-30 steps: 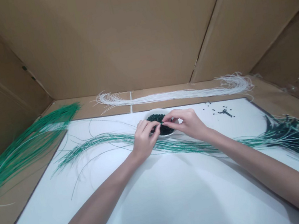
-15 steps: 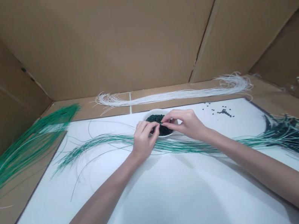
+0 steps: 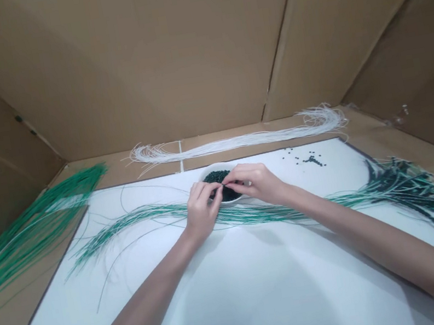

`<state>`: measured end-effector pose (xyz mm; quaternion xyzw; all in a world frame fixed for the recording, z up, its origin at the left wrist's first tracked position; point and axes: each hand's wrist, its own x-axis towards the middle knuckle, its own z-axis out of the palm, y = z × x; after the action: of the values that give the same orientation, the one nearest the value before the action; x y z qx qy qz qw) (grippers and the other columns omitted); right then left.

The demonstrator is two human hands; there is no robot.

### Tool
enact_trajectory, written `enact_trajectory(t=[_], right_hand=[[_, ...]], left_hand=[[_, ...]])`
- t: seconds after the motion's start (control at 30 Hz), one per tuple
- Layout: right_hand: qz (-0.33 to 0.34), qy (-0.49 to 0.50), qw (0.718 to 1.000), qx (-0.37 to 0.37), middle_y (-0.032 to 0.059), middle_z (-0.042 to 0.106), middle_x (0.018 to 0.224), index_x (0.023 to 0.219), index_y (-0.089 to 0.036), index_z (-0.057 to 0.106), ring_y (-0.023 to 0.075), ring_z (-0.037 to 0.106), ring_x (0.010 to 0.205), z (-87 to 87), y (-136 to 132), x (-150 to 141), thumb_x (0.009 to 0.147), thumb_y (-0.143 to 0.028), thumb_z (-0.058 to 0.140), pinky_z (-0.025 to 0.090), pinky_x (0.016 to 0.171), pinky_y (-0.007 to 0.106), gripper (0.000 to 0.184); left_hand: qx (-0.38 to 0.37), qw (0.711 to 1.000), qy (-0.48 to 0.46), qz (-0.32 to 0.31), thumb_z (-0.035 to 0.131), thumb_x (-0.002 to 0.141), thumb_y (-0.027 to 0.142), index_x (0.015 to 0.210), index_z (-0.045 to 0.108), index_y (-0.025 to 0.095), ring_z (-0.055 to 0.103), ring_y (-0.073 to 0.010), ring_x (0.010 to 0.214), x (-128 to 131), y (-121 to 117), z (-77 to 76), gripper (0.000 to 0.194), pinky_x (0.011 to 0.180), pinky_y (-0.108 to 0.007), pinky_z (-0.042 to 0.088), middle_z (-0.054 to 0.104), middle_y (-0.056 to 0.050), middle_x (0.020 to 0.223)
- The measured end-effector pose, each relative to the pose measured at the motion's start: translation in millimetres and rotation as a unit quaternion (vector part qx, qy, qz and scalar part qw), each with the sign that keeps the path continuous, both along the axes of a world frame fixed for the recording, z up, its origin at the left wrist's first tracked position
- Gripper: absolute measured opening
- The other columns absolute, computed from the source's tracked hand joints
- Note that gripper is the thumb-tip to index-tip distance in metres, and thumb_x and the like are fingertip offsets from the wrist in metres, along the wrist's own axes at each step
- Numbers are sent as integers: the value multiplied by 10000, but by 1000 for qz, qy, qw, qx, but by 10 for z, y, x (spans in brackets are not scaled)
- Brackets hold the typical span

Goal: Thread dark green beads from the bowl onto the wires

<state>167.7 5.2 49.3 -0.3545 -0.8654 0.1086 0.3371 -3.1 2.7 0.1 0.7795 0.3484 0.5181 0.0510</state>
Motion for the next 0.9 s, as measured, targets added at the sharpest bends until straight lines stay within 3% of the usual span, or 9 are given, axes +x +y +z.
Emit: enact_trajectory(t=[0.17, 0.47, 0.63, 0.77, 0.9], right_hand=[[-39, 39, 997, -61, 23, 637, 692, 752, -164, 634, 102, 552, 584, -24, 9, -27, 744, -202, 514, 437, 564, 200, 126], [-25, -1, 1000, 8, 1, 607, 668, 711, -155, 598, 88, 506, 596, -42, 18, -25, 738, -158, 509, 373, 575, 178, 93], [-16, -3, 1000, 2, -3, 600, 690, 746, -152, 590, 84, 508, 608, -9, 24, -3, 757, -155, 502, 364, 580, 176, 89], [-29, -26, 999, -34, 20, 621, 751, 817, -143, 601, 101, 544, 658, 10, 73, 26, 772, -164, 506, 383, 614, 194, 107], [-31, -122, 988, -95, 41, 651, 771, 826, -149, 639, 138, 572, 685, -23, 184, 4, 686, -186, 617, 397, 612, 215, 147]], left_hand=[[-25, 1000, -1, 5, 526, 782, 209, 941, 579, 181, 482, -115, 670, -11, -7, 12, 170, 656, -245, 418, 508, -10, 717], [-35, 999, 6, 31, 527, 763, 172, 809, 580, 157, 491, -103, 662, -7, -37, 84, 72, 637, -219, 412, 520, -6, 721], [-31, 999, 11, 39, 542, 752, 186, 873, 571, 167, 509, -115, 713, 1, -36, 96, 126, 657, -220, 414, 540, -14, 781], [-27, 998, -9, 52, 505, 786, 185, 821, 588, 170, 511, -107, 702, 7, -26, 91, 91, 664, -214, 407, 536, -12, 763], [-50, 994, -36, 87, 518, 777, 198, 775, 576, 159, 498, -103, 674, 9, -20, 94, 69, 645, -209, 399, 520, -2, 722]])
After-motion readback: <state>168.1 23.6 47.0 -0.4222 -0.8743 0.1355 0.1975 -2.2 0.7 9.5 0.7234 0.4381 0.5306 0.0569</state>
